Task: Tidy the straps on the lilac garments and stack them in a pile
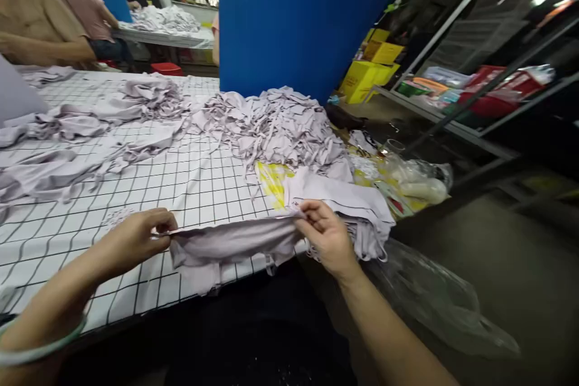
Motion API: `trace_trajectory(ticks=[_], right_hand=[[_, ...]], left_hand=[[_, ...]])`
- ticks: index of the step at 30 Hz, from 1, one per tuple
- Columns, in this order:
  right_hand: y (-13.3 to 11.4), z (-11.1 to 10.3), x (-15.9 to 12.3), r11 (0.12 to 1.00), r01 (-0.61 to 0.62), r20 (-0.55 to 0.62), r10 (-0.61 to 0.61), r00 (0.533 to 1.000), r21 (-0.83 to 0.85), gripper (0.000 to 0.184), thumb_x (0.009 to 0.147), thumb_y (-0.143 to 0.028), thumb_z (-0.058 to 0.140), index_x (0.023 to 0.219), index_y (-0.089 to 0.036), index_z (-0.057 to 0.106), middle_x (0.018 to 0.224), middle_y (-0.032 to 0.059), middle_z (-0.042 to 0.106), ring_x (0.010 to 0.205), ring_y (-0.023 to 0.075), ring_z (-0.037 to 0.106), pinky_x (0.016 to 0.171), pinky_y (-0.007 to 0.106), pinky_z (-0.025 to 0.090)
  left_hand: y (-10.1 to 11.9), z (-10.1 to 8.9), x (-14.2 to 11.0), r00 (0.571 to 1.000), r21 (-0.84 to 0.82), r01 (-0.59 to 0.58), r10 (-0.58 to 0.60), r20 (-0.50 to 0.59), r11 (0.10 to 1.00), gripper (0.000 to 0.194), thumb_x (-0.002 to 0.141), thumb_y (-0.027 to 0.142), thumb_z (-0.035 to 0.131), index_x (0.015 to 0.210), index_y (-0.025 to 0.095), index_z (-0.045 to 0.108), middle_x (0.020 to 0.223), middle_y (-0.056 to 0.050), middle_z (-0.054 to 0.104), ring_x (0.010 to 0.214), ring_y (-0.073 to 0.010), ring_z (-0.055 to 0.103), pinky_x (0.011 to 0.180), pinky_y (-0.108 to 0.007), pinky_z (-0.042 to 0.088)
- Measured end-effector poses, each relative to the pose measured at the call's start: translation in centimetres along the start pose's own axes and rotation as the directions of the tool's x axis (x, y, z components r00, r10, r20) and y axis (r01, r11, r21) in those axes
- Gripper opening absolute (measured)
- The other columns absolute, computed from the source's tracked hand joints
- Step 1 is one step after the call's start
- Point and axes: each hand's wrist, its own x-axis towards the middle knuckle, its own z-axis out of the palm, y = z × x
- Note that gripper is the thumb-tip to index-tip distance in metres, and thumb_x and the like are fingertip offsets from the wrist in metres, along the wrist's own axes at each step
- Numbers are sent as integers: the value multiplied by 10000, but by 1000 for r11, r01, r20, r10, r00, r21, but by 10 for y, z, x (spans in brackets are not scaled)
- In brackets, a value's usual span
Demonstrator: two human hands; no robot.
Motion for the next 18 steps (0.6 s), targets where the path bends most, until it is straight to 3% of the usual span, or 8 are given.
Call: trace_trajectory(ticks=[2,4,8,10,13,18], right_hand=[[-26,-38,-18,999,32,-117,-28,993,37,270,760,-383,804,935,-233,662,833,1,701,734,132,647,660,222,515],[-45,-80,-32,995,91,-275,-74,958,48,299,710,-390,853,902,-238,681,800,-12,694,696,118,640,633,206,514],[-55,-147,-45,985,174,-527,-141,838,13,370,655,-389,890,912,-247,665,781,-26,671,698,124,645,650,223,531],[-47,-172,-41,986,163,-592,-143,793,-19,412,653,-376,888,959,-246,645,794,-24,673,700,130,645,666,245,535],[-24,-204,-19,991,127,-634,-128,763,-47,477,647,-393,873,1014,-240,610,788,-20,662,679,145,642,675,291,539],[34,-244,58,998,-11,-653,-31,756,-60,552,562,-458,852,969,-228,559,759,-5,656,670,172,638,687,339,532]], left_hand=[[24,-7,-6,991,-296,-122,133,17,947,54,732,251,681,780,227,685,1005,-72,712,816,-239,651,656,-291,501],[56,0,0,971,-592,-175,237,28,787,89,759,276,726,816,216,693,1031,-77,712,797,-215,665,624,-263,525],[126,51,44,946,-929,-88,321,34,359,252,700,317,833,764,169,640,645,2,615,541,-104,566,482,-176,449],[153,79,74,950,-969,7,299,84,248,305,668,333,854,780,156,632,656,5,620,529,-86,551,494,-172,452],[179,107,127,955,-971,92,257,149,221,325,649,336,852,777,142,626,669,4,614,546,-78,544,521,-175,450],[204,126,223,988,-882,97,61,141,462,275,692,221,765,631,163,504,546,57,452,461,-57,401,447,-182,323]])
